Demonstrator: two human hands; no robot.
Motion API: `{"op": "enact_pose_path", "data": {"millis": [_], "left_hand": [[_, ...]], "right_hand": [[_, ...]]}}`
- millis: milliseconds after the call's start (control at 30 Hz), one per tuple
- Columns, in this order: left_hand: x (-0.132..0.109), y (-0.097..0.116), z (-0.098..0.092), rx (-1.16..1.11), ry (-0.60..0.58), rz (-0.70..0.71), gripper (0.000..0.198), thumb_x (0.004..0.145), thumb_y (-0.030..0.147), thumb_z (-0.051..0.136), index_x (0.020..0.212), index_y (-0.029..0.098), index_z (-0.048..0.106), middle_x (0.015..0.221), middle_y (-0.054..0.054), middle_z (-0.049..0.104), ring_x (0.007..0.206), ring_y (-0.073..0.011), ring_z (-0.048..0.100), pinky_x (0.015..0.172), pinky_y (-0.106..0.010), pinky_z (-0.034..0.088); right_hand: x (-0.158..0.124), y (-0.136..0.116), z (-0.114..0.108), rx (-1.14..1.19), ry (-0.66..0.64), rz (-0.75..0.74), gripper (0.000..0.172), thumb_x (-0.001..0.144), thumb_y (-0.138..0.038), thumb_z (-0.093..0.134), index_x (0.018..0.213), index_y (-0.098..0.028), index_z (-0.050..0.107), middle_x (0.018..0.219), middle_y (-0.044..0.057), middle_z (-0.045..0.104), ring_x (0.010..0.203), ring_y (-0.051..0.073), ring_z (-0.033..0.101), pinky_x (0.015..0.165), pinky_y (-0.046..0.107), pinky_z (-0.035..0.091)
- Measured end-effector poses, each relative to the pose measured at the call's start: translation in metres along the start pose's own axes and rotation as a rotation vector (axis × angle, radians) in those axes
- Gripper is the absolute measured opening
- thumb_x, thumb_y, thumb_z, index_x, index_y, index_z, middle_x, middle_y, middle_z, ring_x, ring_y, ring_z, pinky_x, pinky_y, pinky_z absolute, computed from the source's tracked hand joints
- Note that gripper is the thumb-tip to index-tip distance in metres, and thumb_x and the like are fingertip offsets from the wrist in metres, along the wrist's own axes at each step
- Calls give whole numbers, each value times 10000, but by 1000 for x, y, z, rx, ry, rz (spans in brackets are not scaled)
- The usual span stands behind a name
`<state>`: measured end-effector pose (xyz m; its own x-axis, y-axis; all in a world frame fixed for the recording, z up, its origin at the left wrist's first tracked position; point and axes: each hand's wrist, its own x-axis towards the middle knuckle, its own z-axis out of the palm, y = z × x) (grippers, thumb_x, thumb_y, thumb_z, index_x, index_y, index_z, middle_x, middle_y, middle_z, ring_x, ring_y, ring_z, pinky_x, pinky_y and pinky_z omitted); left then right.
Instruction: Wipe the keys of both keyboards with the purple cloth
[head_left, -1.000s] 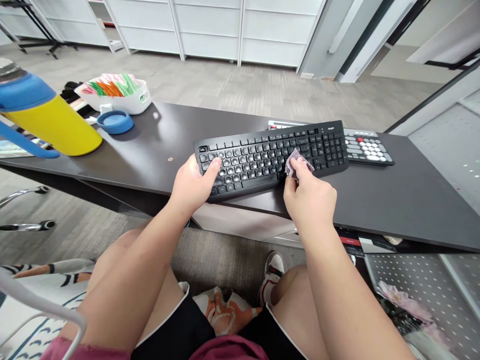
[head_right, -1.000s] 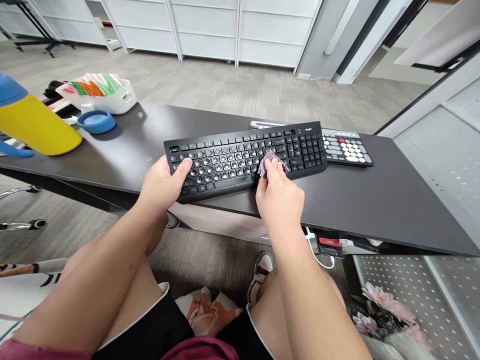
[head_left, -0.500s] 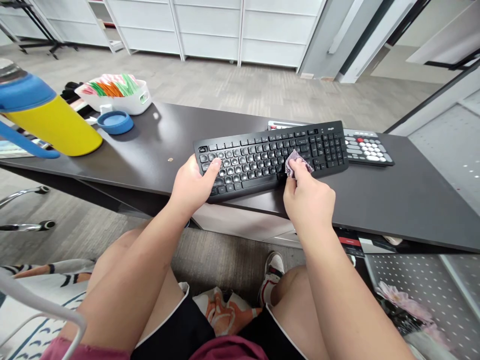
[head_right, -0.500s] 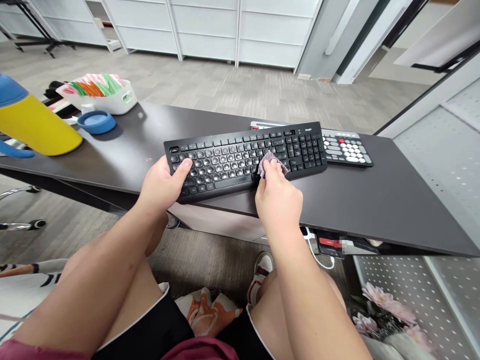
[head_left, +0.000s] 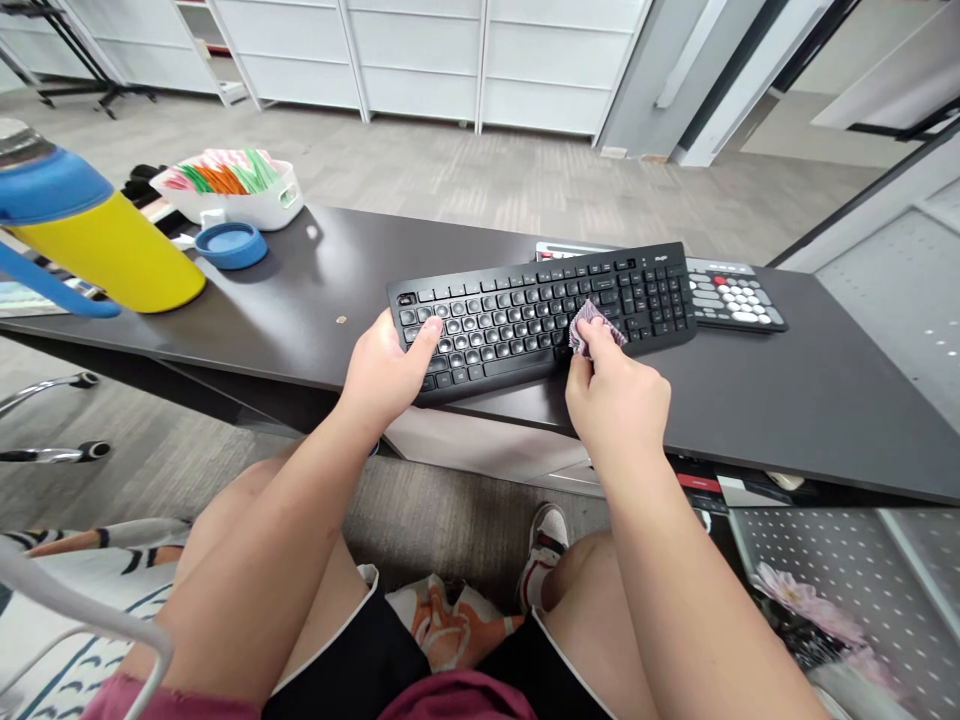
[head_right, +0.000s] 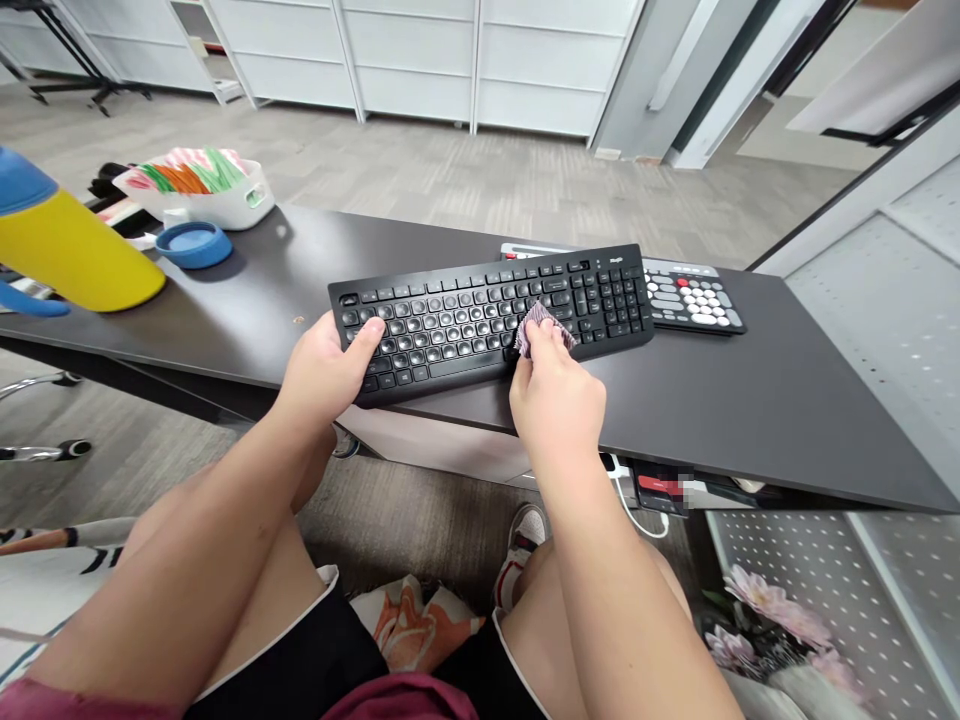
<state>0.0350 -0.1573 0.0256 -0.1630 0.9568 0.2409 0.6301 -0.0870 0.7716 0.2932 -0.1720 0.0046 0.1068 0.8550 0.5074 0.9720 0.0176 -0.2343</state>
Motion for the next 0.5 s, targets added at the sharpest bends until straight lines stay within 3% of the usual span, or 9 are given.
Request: {"op": "enact_pose_path", "data": {"millis": [333,500], "left_hand": [[1,-3,1,-10,10,16,456,1017,566,588,1279,215,713,1292,-98,778,1222,-329,705,1023,-444,561],[2,-4,1,-23,9,9,476,1042,585,532,1266,207,716,1264,-104,785,1193,-326,712,1005,-439,559]], "right_hand": [[-8,-7,5,14,55,-109,411,981,-142,549,1347,-163,735,1378,137,721,1098,329,787,791,384,652],[-19,-22,10,67,131,-251,385,1004,-106,523,1334,-123,721,1382,145,717,1213,273,745,915,347,649]]}}
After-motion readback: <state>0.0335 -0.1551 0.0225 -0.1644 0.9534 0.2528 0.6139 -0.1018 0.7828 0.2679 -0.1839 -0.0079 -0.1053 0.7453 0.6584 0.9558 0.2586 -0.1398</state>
